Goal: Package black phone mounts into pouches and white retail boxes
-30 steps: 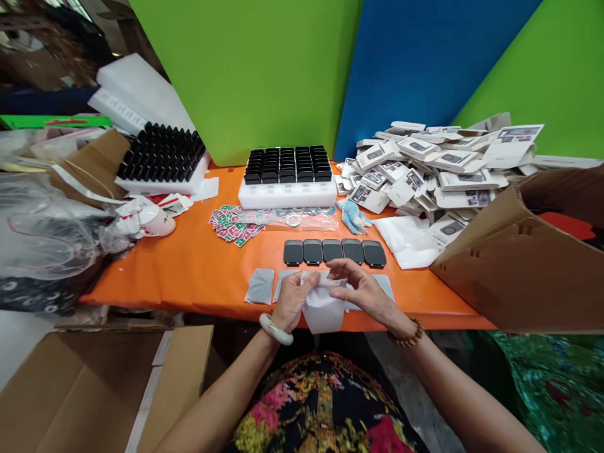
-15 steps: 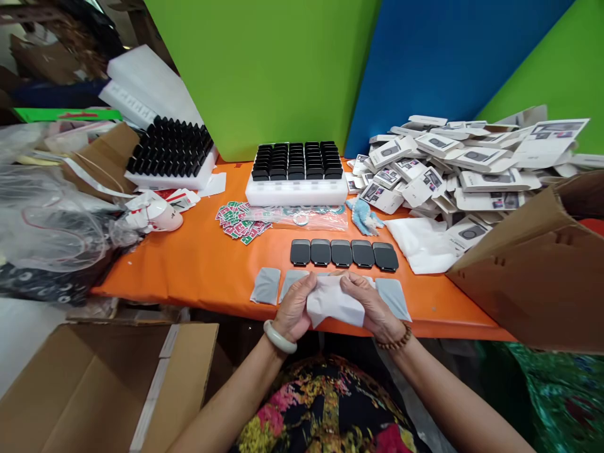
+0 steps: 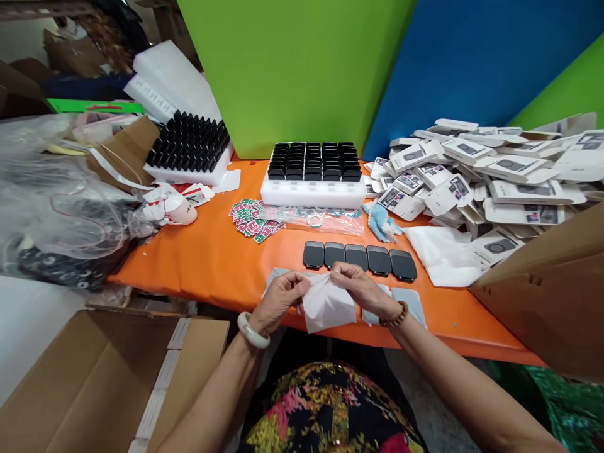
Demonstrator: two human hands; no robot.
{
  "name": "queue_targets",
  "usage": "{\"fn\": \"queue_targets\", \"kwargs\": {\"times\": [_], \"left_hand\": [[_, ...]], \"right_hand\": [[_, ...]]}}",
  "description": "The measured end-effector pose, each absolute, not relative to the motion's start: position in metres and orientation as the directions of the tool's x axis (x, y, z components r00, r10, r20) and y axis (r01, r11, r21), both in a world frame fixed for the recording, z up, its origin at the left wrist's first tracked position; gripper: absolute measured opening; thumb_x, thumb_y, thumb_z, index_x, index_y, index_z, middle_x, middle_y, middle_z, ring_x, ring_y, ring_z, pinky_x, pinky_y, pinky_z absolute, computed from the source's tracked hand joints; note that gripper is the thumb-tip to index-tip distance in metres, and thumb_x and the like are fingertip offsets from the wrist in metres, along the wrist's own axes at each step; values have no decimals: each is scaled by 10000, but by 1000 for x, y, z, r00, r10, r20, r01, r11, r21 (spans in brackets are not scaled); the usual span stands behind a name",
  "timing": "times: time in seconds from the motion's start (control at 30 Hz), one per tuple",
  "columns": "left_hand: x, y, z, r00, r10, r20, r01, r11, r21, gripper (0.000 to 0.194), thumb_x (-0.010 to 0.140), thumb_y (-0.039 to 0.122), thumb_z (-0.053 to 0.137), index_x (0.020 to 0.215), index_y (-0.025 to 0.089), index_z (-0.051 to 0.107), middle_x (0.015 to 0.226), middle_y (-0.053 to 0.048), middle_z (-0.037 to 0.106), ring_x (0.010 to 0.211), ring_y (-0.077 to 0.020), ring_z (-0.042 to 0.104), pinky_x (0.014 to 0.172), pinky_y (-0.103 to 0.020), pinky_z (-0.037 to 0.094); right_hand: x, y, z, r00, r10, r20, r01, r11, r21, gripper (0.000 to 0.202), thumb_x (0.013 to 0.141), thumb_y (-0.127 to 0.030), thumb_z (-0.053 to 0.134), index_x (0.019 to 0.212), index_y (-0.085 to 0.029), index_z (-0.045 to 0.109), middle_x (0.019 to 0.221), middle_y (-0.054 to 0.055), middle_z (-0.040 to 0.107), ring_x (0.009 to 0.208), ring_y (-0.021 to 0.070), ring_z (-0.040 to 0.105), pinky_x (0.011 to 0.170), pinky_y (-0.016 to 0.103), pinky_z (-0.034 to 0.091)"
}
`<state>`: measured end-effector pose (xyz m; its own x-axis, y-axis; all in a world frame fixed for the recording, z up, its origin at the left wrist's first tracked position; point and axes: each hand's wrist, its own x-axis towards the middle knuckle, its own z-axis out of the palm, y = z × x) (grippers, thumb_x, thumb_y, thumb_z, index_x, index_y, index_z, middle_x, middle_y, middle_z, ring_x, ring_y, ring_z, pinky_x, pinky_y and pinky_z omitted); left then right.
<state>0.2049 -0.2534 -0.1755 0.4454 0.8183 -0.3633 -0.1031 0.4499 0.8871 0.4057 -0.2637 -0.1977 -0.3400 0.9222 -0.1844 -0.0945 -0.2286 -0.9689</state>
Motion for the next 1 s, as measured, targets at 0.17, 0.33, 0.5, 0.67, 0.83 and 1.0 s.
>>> {"fn": "queue_targets", "kwargs": {"times": [0.17,0.33,0.5,0.67,0.83,1.0], "left_hand": [[188,-241,-178,381,917,-118,406,-52,912,122,768,212,639,662,159,667,696,-13,648,723,-145,567,686,-255,415],[186,-238,-174,460,886,-61,560,-236,795,110,779,114,626,699,169,678,752,-32,689,782,-169,612,745,-277,429],[183,-237,-177,499,867,-23,585,-317,747,109,783,83,625,726,168,662,816,-50,702,840,-183,633,786,-289,449],[183,-235,-180,507,862,-9,599,-345,722,101,781,73,629,751,163,662,852,-59,710,852,-192,640,810,-309,458],[189,-236,-177,522,852,37,584,-389,713,112,770,64,640,744,167,675,813,-48,709,811,-186,649,777,-299,471],[197,-241,-168,561,813,154,493,-478,727,113,789,78,632,761,175,682,844,-53,713,841,-182,660,783,-288,488]], "right_hand": [[422,-213,-208,-253,966,-42,578,117,-808,221,852,-405,565,846,-186,590,879,52,591,764,179,534,678,295,395],[409,-167,-222,-337,935,-111,847,250,-470,544,674,-280,763,1148,-146,534,1118,147,587,1033,299,533,835,365,402],[397,-142,-224,-361,898,-250,877,236,-419,492,588,-317,813,980,-165,557,1003,108,597,906,268,546,724,313,390],[403,-136,-216,-383,895,-227,777,180,-603,313,565,-216,766,724,-195,497,772,6,539,700,164,478,609,266,324],[412,-167,-194,-319,945,-72,427,76,-901,244,675,-284,671,707,-205,442,700,-45,467,635,118,439,591,257,353],[418,-217,-160,-183,983,31,-68,19,-998,296,691,-315,739,735,-213,464,688,-50,501,608,107,461,560,253,380]]}}
